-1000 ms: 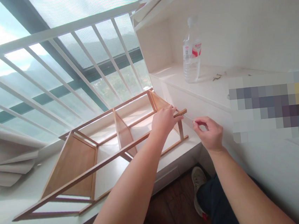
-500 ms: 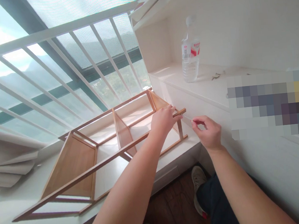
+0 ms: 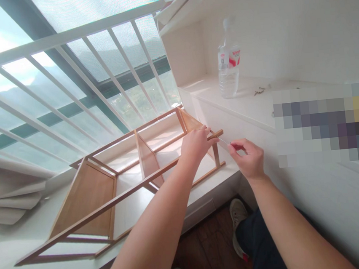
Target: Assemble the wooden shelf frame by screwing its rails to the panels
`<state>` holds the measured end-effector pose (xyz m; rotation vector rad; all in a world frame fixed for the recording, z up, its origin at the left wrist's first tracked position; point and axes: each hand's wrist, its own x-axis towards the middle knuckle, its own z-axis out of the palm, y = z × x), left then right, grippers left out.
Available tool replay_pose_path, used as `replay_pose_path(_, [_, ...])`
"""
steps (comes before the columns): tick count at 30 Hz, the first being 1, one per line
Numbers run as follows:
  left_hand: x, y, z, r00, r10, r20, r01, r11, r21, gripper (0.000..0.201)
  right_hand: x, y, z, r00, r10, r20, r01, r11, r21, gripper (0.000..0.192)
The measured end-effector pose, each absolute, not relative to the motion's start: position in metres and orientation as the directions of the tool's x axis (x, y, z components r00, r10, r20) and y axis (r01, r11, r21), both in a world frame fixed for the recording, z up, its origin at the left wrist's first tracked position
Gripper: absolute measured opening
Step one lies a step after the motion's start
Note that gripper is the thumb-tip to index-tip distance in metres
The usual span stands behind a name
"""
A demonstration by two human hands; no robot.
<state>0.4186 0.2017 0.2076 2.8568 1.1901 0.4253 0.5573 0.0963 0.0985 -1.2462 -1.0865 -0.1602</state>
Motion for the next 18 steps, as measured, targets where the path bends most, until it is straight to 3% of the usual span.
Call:
replay_pose_path(3, [0.419, 0.202, 0.208, 0.678, 0.694, 0.242, 0.692, -0.714, 0.107, 0.043, 0.552, 0.102, 0.095, 0.673, 0.612, 0.414, 0.157, 0.43, -0.889, 0.02])
replay_pose_path(5, [0.419, 0.202, 0.208, 0.683, 0.69, 0.239, 0.688, -0.718, 0.104, 0.044, 0.546, 0.105, 0.097, 0.629, 0.735, 0.252, -0.177, 0.452, -0.874, 0.024])
replay_pose_path(7, [0.42, 0.201, 0.208, 0.685, 0.69, 0.233, 0.689, -0.718, 0.102, 0.044, 0.541, 0.107, 0.101, 0.576, 0.793, 0.197, -0.345, 0.454, -0.822, 0.025])
replay_pose_path(18, [0.42, 0.2, 0.209, 0.68, 0.691, 0.244, 0.692, -0.715, 0.099, 0.041, 0.539, 0.107, 0.108, 0.586, 0.781, 0.214, -0.311, 0.461, -0.831, 0.025])
